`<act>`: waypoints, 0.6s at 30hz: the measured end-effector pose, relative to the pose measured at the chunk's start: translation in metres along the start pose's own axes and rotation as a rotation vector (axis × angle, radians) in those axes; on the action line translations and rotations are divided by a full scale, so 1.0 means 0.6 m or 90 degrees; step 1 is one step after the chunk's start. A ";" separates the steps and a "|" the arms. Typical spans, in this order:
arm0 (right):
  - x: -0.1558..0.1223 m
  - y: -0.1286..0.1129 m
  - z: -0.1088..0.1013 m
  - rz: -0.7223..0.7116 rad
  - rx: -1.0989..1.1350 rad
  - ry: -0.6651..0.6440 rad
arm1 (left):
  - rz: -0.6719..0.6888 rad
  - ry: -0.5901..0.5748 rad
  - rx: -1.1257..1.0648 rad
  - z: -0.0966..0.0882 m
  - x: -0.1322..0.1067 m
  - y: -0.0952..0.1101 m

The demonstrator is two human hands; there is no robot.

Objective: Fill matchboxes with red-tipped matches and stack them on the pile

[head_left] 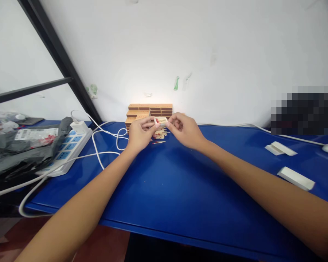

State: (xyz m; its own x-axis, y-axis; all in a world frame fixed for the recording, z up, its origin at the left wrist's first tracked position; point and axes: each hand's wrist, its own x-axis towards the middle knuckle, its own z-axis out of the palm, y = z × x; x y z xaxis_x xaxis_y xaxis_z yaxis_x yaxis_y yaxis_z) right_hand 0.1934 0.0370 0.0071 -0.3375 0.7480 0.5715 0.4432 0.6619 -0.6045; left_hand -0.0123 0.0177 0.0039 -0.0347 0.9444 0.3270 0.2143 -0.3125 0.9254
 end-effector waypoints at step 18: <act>-0.025 0.014 0.043 -0.041 -0.137 -0.259 | -0.003 -0.001 0.020 0.001 0.002 0.001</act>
State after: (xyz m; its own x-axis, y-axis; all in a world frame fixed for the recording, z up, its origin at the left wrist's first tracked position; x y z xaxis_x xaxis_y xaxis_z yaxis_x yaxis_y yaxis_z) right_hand 0.1808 0.0328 -0.0211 -0.6488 0.6933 0.3137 0.5590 0.7140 -0.4217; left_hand -0.0115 0.0187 0.0046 -0.0348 0.9462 0.3218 0.2450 -0.3041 0.9206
